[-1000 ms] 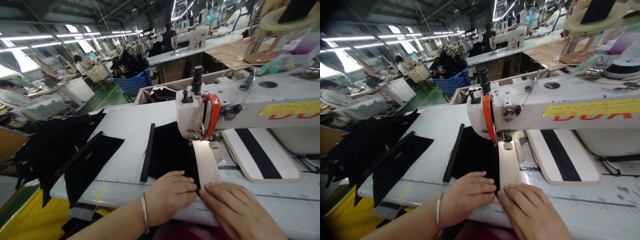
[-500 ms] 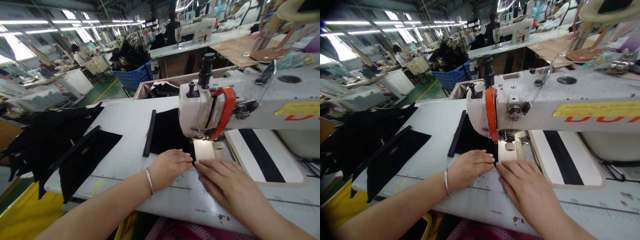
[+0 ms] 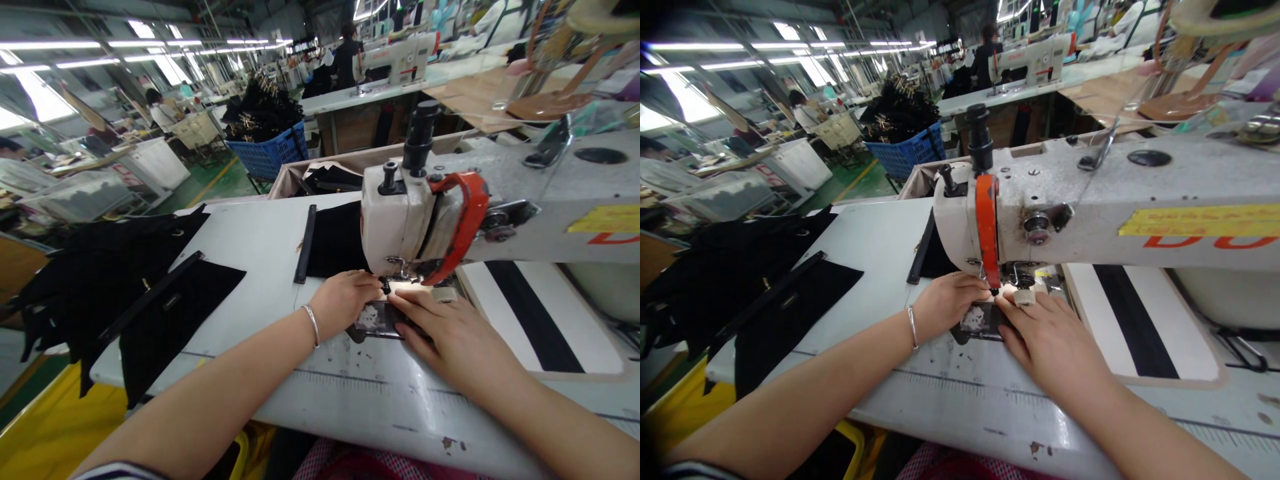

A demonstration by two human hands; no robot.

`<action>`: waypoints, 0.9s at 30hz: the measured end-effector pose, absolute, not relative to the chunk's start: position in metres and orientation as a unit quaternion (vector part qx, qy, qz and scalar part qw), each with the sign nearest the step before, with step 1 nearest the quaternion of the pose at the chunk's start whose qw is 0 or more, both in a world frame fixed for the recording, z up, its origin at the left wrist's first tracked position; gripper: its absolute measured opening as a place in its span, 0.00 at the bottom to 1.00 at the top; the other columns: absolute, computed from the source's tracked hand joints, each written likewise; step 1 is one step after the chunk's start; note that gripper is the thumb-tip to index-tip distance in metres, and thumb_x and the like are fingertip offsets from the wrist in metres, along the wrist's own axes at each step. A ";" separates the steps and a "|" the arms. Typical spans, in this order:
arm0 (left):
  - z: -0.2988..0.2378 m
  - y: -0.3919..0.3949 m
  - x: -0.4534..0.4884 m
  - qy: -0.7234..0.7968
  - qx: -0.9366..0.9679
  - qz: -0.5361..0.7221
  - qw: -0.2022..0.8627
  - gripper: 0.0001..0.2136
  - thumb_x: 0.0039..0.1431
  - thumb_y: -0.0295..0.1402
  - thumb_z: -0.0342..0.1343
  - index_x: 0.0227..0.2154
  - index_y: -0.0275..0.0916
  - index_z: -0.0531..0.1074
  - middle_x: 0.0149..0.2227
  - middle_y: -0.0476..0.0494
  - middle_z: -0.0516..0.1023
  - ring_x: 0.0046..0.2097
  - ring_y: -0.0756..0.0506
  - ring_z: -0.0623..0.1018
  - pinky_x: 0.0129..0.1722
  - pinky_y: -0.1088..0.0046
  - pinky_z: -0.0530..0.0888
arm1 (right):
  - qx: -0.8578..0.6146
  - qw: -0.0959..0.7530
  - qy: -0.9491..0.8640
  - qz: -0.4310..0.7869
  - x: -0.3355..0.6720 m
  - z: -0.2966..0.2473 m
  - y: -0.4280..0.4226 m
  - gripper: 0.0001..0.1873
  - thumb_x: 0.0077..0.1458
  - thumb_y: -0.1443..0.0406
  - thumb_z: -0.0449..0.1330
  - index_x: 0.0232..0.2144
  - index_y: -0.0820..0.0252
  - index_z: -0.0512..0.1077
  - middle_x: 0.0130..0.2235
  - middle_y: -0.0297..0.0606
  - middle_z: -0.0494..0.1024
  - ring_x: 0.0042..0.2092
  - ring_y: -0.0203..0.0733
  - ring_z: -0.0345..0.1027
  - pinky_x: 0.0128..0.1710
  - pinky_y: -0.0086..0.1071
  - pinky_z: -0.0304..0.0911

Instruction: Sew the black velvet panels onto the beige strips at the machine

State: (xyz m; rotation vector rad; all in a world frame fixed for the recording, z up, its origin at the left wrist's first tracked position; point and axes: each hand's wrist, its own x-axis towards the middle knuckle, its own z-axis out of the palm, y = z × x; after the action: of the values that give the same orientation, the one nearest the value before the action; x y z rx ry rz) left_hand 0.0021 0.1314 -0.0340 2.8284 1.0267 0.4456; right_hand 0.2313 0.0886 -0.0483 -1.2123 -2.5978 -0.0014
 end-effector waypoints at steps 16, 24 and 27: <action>-0.040 0.140 0.004 0.397 0.900 0.175 0.047 0.10 0.61 0.22 0.52 0.39 0.40 0.77 0.43 0.47 0.79 0.47 0.47 0.76 0.50 0.70 0.73 | -0.454 0.161 -0.876 -0.001 0.225 -0.055 0.094 0.23 0.63 0.58 0.50 0.58 0.56 0.63 0.54 0.39 0.71 0.53 0.50 0.63 0.52 0.48 0.60; -0.046 0.137 0.004 0.376 0.908 0.178 0.061 0.11 0.59 0.21 0.53 0.39 0.39 0.77 0.45 0.48 0.79 0.49 0.49 0.76 0.54 0.72 0.71 | -0.434 0.188 -0.881 -0.033 0.222 -0.058 0.089 0.20 0.61 0.61 0.52 0.55 0.56 0.66 0.54 0.40 0.71 0.51 0.47 0.66 0.52 0.49 0.62; -0.046 0.136 0.004 0.390 0.902 0.174 0.061 0.12 0.60 0.20 0.52 0.40 0.38 0.77 0.45 0.47 0.79 0.50 0.50 0.75 0.54 0.75 0.71 | -0.426 0.202 -0.881 -0.037 0.232 -0.056 0.086 0.19 0.60 0.62 0.53 0.54 0.56 0.67 0.53 0.41 0.72 0.52 0.47 0.66 0.52 0.48 0.63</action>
State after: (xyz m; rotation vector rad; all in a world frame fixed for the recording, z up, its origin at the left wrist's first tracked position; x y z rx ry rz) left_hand 0.0043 0.1362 -0.0461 2.7303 1.1788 0.5259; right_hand 0.2321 0.0857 -0.0555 -1.1906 -2.4600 -0.1024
